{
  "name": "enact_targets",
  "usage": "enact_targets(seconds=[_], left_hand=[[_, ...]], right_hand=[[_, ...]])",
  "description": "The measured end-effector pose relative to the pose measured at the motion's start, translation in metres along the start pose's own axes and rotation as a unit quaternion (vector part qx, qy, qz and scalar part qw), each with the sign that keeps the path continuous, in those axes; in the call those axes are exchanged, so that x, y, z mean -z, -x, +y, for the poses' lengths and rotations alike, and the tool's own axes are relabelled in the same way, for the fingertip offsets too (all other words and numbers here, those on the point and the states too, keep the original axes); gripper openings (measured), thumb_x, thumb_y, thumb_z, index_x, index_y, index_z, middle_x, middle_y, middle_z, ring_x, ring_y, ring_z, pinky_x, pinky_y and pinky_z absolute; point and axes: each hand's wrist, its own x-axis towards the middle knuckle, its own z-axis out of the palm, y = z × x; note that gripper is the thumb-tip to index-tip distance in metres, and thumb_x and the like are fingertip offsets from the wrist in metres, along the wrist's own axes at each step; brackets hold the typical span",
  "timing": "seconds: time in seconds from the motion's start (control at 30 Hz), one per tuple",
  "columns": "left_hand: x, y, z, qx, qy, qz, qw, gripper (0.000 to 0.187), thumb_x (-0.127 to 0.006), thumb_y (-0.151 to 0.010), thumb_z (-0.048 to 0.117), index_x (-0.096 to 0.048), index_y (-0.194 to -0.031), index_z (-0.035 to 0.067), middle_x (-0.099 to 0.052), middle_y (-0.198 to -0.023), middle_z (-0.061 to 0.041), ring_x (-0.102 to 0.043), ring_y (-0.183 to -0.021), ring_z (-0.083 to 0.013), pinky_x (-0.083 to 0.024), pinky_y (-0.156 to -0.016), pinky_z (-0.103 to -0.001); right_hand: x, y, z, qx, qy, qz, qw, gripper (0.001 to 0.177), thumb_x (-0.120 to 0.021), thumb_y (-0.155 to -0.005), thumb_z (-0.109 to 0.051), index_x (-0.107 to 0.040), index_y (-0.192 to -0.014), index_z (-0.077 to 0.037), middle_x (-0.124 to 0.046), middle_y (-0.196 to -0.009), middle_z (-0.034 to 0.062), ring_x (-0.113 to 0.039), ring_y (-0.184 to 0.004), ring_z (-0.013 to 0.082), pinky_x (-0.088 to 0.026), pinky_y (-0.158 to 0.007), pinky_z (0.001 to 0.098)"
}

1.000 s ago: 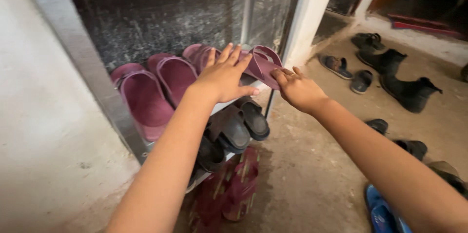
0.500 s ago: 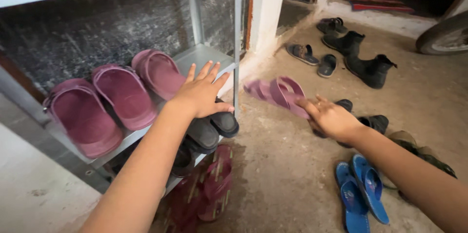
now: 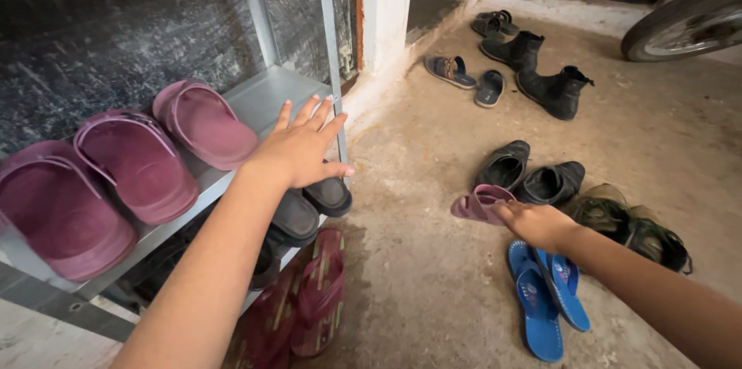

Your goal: The person removes various shoes and sandals from a multi-tiered metal shoe rack and places them on the floor. They handle sneakers, boots, flip-flops, and slides one by one, clearing the shelves.

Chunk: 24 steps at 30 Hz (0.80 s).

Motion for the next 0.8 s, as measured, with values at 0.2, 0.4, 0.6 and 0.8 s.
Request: enact_targets(seconds=[0.2, 0.4, 0.6, 0.8], left_hand=[[-0.003, 0.005, -0.006, 0.016, -0.010, -0.011, 1.000, 0.103, -0.064, -0.081, 0.072, -0.023, -0.160, 0.021, -0.009, -0.170, -0.012, -0.001, -0.157, -0.0295, -0.001, -0.124, -0.056], [0.003, 0.020, -0.025, 0.023, 0.007, 0.004, 1.000, 0.103, -0.064, -0.081, 0.072, -0.023, -0.161, 0.022, -0.009, -0.168, -0.015, -0.002, -0.157, -0.0309, -0.001, -0.124, -0.056], [0.012, 0.039, -0.040, 0.048, 0.008, -0.002, 0.999, 0.101, -0.065, -0.081, 0.071, -0.025, -0.160, 0.023, -0.010, -0.169, -0.014, -0.001, -0.157, -0.0299, -0.001, -0.124, -0.054], [0.023, 0.063, -0.059, 0.059, 0.013, 0.017, 0.998, 0.103, -0.066, -0.081, 0.069, -0.024, -0.160, 0.020, -0.011, -0.168, -0.016, -0.002, -0.157, -0.0303, -0.003, -0.124, -0.054]], right_hand=[[-0.064, 0.005, -0.003, -0.022, 0.153, -0.241, 0.958, 0.075, -0.071, -0.089, -0.030, -0.032, -0.152, -0.017, -0.039, -0.157, 0.0077, -0.045, -0.140, 0.0318, -0.050, -0.102, 0.0515], [-0.094, -0.020, -0.014, 0.009, 0.057, -0.261, 0.964, 0.061, -0.078, -0.086, -0.035, -0.051, -0.136, -0.014, -0.049, -0.142, 0.0117, -0.053, -0.131, 0.0331, -0.053, -0.100, 0.0480], [-0.093, -0.077, -0.042, 0.113, 0.025, -0.148, 0.982, 0.064, -0.081, -0.078, -0.030, -0.058, -0.134, -0.011, -0.053, -0.142, 0.0087, -0.052, -0.132, 0.0318, -0.046, -0.107, 0.0433], [-0.040, -0.135, -0.109, 0.129, 0.074, -0.188, 0.971, 0.074, -0.073, -0.089, -0.040, -0.044, -0.151, -0.012, -0.040, -0.159, 0.0087, -0.044, -0.142, 0.0304, -0.043, -0.110, 0.0489]])
